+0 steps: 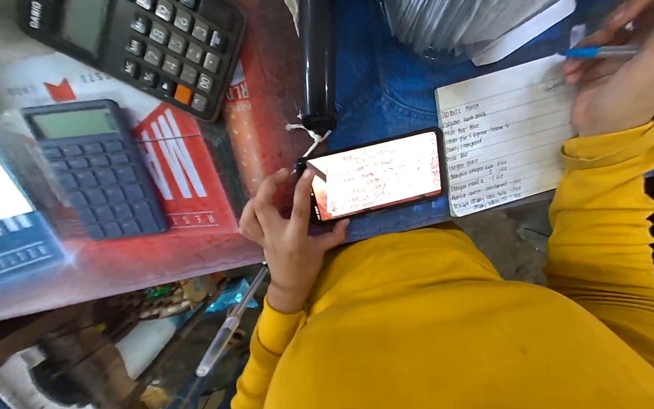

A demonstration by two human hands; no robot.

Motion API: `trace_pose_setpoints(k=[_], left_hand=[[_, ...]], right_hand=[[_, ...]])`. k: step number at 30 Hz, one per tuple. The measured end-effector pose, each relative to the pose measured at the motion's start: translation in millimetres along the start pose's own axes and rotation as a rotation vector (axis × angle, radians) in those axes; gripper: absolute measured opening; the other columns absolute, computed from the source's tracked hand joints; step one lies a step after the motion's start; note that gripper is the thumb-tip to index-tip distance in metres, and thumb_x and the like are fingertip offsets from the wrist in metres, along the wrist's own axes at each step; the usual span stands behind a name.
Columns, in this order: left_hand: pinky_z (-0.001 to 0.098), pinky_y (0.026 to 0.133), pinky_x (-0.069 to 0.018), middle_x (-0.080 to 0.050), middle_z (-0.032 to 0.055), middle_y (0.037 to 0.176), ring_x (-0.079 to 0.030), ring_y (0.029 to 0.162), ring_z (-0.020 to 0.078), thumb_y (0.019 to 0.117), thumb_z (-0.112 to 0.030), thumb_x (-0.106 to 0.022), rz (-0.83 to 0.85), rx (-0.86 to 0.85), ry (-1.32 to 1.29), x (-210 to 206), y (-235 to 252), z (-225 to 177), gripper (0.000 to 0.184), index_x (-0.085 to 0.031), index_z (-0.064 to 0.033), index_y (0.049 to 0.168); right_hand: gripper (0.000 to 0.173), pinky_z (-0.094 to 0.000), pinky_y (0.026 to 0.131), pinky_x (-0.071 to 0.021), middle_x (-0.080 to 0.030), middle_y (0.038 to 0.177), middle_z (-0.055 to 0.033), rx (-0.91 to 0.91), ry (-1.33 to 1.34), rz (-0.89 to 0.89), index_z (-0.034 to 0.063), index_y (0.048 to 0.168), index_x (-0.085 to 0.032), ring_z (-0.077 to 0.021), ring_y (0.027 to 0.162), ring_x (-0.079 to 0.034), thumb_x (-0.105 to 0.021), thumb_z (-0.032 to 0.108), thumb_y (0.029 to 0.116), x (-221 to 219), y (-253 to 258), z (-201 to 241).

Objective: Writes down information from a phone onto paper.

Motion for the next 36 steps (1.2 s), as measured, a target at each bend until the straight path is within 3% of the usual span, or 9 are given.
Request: trace_pose_setpoints(k=[4,9,12,15,19,24,29,36], left_hand=[[0.0512,0.106,-0.0278,-0.045,0.0221,0.152,-0.044,0.132,0.0396,0.0789,-0.055,-0.076,0.035,-0.005,0.021,0,2,-2,0.092,-0.041,-0.0067,0.150],[0.0543,0.104,-0.0273,-0.052,0.0159,0.151,-0.044,0.134,0.0396,0.0759,-0.050,-0.078,0.084,0.030,-0.023,-2,3,0,0.099,-0.036,-0.0031,0.153],[0.0549,0.102,-0.0268,-0.053,0.0158,0.150,-0.046,0.130,0.0395,0.0723,-0.047,-0.080,0.111,0.066,-0.055,-1,4,1,0.102,-0.034,-0.0036,0.153],[0.0551,0.104,-0.0269,-0.053,0.0156,0.150,-0.047,0.129,0.0405,0.0722,-0.048,-0.080,0.108,0.072,-0.061,-1,4,1,0.105,-0.033,-0.0020,0.153],[0.0530,0.105,-0.0261,-0.054,0.0153,0.149,-0.048,0.129,0.0384,0.0746,-0.050,-0.077,0.100,0.072,-0.076,-2,4,3,0.102,-0.032,-0.0028,0.153],[0.0503,0.110,-0.0249,-0.054,0.0174,0.147,-0.047,0.131,0.0356,0.0741,-0.051,-0.077,0.099,0.061,-0.091,-2,5,5,0.103,-0.032,-0.0030,0.154],[0.0473,0.110,-0.0254,-0.053,0.0188,0.147,-0.046,0.131,0.0344,0.0778,-0.055,-0.074,0.083,0.046,-0.094,0,4,4,0.101,-0.032,-0.0043,0.154],[0.0447,0.109,-0.0268,-0.054,0.0191,0.148,-0.048,0.130,0.0329,0.0803,-0.055,-0.073,0.066,0.018,-0.097,-1,3,4,0.098,-0.031,-0.0028,0.153]], right_hand=[[0.036,-0.0188,0.061,-0.0594,-0.068,0.084,0.0134,0.064,0.019,0.060,0.0171,0.094,-0.054,-0.0009,0.069,-0.068,-0.023,0.014,0.1114,0,0,0],[0.025,-0.0198,0.070,-0.0600,-0.070,0.093,0.0209,0.202,0.057,0.302,0.0289,0.093,-0.069,0.0015,0.082,-0.070,-0.049,0.033,0.1080,7,2,-6],[0.037,-0.0203,0.063,-0.0588,-0.069,0.086,0.0179,0.168,0.094,0.350,0.0269,0.083,-0.068,0.0002,0.074,-0.068,-0.041,0.032,0.1090,5,2,-5],[0.056,-0.0168,0.047,-0.0536,-0.064,0.065,0.0144,-0.011,0.027,0.239,0.0227,0.069,-0.054,0.0007,0.052,-0.061,-0.016,0.017,0.1092,-2,2,2],[0.059,-0.0155,0.039,-0.0491,-0.058,0.053,0.0130,-0.081,0.001,0.117,0.0222,0.063,-0.048,0.0014,0.041,-0.055,-0.012,0.014,0.1092,-8,2,19],[0.054,-0.0147,0.038,-0.0428,-0.054,0.050,0.0152,0.025,-0.075,0.071,0.0238,0.061,-0.046,0.0038,0.040,-0.050,-0.022,0.014,0.1087,-6,6,29],[0.047,-0.0143,0.037,-0.0403,-0.050,0.049,0.0163,-0.013,-0.181,0.017,0.0227,0.063,-0.047,0.0059,0.039,-0.047,-0.038,0.010,0.1069,-10,3,17],[0.048,-0.0161,0.038,-0.0390,-0.047,0.047,0.0150,0.046,-0.160,-0.122,0.0234,0.060,-0.043,0.0044,0.038,-0.045,-0.041,0.008,0.1047,-5,1,2]])
Point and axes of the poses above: each hand's wrist, its own y-axis towards the middle knuckle, its own x-axis out of the back of the hand, z = x × y, the point moved 4 cm from there along y, towards the middle knuckle
